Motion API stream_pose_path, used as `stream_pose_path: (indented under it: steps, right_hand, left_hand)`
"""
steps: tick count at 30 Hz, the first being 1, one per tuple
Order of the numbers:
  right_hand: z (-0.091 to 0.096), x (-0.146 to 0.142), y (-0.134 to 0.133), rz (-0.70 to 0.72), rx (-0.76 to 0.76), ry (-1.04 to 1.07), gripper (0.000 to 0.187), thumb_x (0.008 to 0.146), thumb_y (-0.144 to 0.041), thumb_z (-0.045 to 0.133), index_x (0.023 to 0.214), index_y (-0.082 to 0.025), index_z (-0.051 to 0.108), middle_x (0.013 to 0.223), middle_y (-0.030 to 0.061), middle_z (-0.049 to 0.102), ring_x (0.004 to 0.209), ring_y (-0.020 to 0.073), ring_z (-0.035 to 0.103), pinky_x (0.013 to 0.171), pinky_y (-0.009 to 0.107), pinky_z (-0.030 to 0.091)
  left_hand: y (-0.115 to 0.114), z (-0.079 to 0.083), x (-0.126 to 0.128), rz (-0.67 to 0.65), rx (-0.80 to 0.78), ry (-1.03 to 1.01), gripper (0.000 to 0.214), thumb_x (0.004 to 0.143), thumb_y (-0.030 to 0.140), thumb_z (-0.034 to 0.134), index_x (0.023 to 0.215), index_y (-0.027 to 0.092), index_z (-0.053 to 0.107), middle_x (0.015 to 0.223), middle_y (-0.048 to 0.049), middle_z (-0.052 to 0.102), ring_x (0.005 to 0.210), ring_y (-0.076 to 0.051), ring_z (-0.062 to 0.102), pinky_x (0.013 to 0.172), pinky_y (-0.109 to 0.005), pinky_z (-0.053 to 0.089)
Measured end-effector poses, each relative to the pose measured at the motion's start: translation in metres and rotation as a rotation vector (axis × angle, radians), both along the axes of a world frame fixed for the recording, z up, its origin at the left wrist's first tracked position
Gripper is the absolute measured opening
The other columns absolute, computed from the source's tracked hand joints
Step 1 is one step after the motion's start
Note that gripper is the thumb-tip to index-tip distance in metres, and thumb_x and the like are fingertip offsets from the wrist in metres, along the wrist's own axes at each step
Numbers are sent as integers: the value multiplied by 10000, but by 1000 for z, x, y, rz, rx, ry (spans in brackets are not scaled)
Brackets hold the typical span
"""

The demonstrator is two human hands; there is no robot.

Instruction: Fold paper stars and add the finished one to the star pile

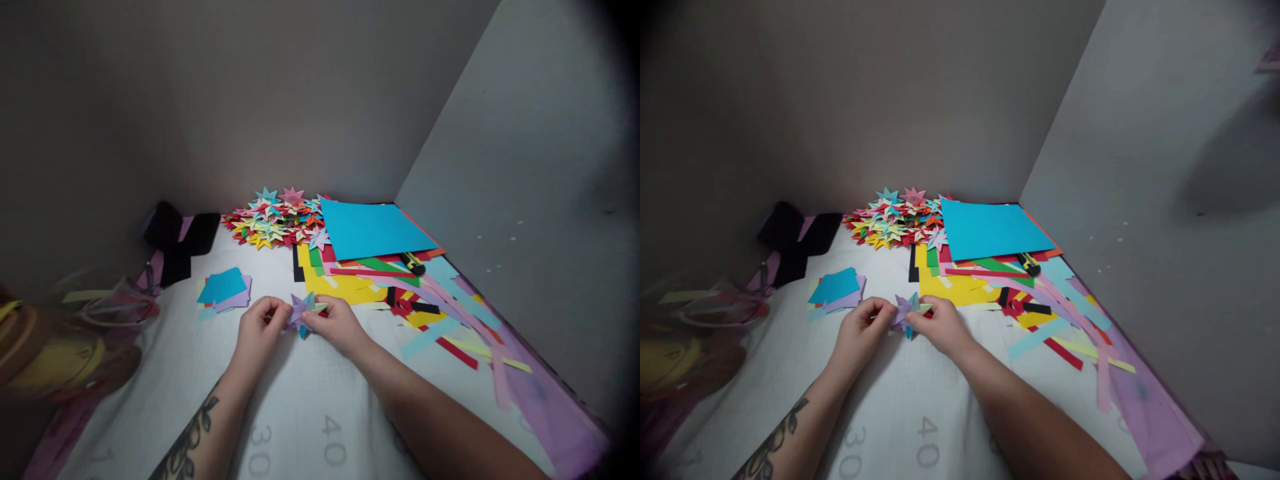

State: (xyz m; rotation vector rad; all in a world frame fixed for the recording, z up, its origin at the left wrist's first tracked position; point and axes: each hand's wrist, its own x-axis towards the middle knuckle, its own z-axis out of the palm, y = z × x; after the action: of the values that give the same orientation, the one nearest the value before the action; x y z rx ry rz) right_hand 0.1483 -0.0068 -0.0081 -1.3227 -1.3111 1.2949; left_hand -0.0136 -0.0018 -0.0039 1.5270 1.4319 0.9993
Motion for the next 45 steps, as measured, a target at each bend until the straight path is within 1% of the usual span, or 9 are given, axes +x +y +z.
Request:
stream_pose_path:
  steps: [6,9,11,15,18,21,29,37,45]
  right_hand:
    - [-4,0,0,-4,5,1,230,671,-271,621,565,-188,435,514,-67,411,477,79,398,440,189,333]
    - [-6,0,0,-7,28,-13,246,676,-264,607,556,-192,404,509,-74,371,471,75,364,434,187,300]
    - [-6,0,0,6,50,-39,254,677,-253,599,544,-191,392,508,-75,350,474,72,341,435,188,266]
    - [-5,0,1,45,54,-25,214,686,-261,601,573,-185,436,532,-70,367,495,75,350,454,190,269]
    - [-5,0,1,29,27,70,154,693,-288,609,652,-182,506,573,-55,452,520,88,412,482,199,330]
    - [-6,1,1,16,19,116,192,697,-316,628,626,-177,515,561,-44,482,517,94,436,487,210,348]
    - [-3,2,0,23,55,-27,265,692,-283,607,514,-179,441,510,-56,383,495,83,358,459,207,266]
    - [-7,1,0,65,44,-55,204,663,-215,560,510,-178,431,494,-67,333,481,73,313,436,193,236]
    - [-7,-2,-2,88,52,-101,154,692,-246,574,588,-168,492,543,-53,421,512,75,373,470,177,304]
  left_hand:
    - [0,-1,2,-25,42,4,200,797,337,567,689,170,588,660,11,564,606,-117,509,543,-215,388]
    - [-1,-1,6,-9,54,-118,135,745,293,623,782,181,558,791,-2,581,676,-118,551,590,-221,437]
    - [-2,-2,8,-22,15,-240,201,708,258,651,848,190,523,828,-3,587,712,-121,577,621,-231,464]
    - [-2,-1,9,-31,-82,-339,223,700,246,649,855,184,501,699,24,587,624,-104,566,577,-220,442]
    - [-1,0,7,5,-106,-350,246,688,263,664,848,178,497,629,44,580,535,-86,528,531,-212,407]
    - [0,0,5,-6,-124,-347,277,669,275,681,843,177,489,581,51,594,507,-84,519,533,-211,399]
    - [-1,3,8,-49,-183,-330,244,662,265,682,775,176,485,568,47,604,503,-82,529,521,-197,385]
    - [-4,-1,9,-89,-132,-286,292,673,233,673,903,182,500,723,20,621,637,-114,594,584,-227,454]
    - [-6,3,10,-15,-107,-281,237,687,267,673,853,173,534,647,40,572,580,-96,545,544,-204,417]
